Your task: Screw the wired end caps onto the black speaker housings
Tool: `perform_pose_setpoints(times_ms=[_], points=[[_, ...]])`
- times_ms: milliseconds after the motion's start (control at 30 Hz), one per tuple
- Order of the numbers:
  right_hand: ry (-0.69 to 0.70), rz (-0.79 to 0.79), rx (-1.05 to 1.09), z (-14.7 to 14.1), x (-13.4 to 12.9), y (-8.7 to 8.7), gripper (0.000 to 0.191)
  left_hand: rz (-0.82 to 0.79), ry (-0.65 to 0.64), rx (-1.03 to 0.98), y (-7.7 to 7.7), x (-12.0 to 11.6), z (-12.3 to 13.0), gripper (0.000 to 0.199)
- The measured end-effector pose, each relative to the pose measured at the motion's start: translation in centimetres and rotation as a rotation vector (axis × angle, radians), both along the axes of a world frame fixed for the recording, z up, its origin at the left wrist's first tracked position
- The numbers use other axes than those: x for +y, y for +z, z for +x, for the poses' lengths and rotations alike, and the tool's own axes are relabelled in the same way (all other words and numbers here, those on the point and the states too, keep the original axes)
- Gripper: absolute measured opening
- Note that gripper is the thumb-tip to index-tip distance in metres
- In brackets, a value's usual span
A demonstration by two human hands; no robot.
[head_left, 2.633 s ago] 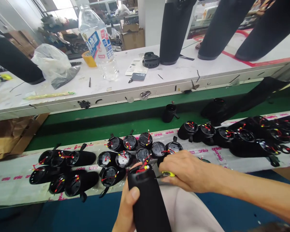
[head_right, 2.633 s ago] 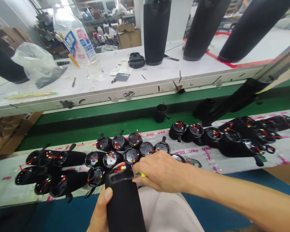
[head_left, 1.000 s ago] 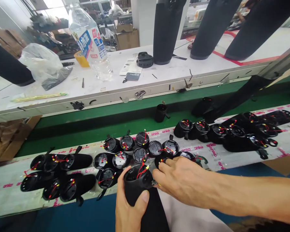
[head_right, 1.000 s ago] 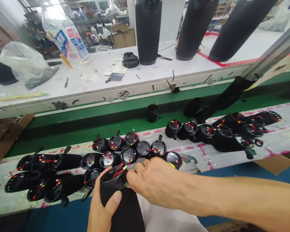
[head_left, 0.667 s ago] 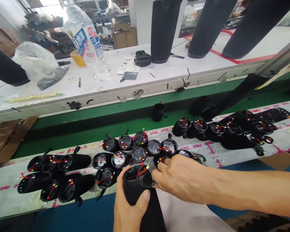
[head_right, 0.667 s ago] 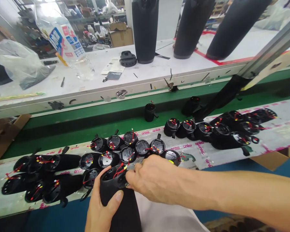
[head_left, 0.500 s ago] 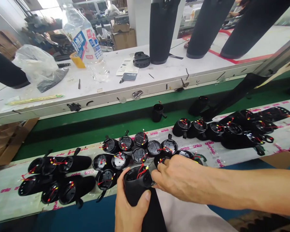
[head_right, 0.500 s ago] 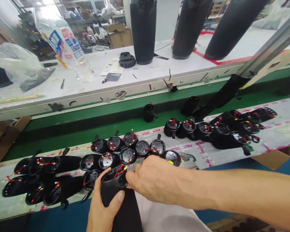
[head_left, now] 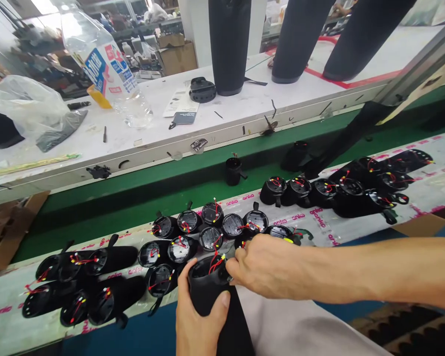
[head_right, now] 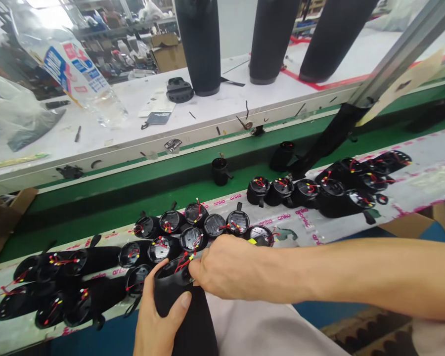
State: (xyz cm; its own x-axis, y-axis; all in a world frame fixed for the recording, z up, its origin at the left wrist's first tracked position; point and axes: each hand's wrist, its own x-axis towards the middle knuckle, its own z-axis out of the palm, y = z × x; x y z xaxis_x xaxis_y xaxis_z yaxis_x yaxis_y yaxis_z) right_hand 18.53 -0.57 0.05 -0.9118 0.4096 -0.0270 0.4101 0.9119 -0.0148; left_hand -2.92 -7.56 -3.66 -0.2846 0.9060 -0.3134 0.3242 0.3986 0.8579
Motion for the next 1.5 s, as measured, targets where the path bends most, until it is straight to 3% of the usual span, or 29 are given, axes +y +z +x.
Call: perform_pose_setpoints(times_ms=[67,200,333,500,633,967,1200,1500], points=[[-0.037,-0.059,0.051,-0.4,0.5,-0.7,0.011,0.011,-0.017,-0.096,-0.5,0.0,-0.5,0.083],[-0.084,-0.250,0.098,-1.1,1.8,-2.1,0.036,0.036,0.009,-0.342,-1.4,-0.1,-0.9,0.088],[-0.131,-0.423,0.193,-0.5,2.4,-2.8,0.031,0.006,0.124,-0.583,-1.8,-0.2,-0.2,0.090],[-0.352,-0.465,0.246,0.2,1.8,-1.0,0.024,0.010,0.226,-0.630,-2.3,-0.3,0.1,0.090],[-0.368,-0.436,0.236,-0.6,0.4,0.3,0.014,-0.043,0.223,-0.658,-2.7,-0.2,-0.6,0.105],[-0.217,-0.168,0.253,-1.9,-1.1,-0.3,0.018,0.035,0.211,-0.431,-1.8,-0.4,-1.5,0.101],[-0.209,-0.142,0.227,-2.5,-1.3,-0.7,0.018,0.002,0.198,-0.327,-1.4,-0.7,-1.5,0.085],[-0.223,-0.063,0.176,-1.9,-3.8,-2.4,0.010,0.024,0.232,0.057,-0.7,-0.8,-1.1,0.076]])
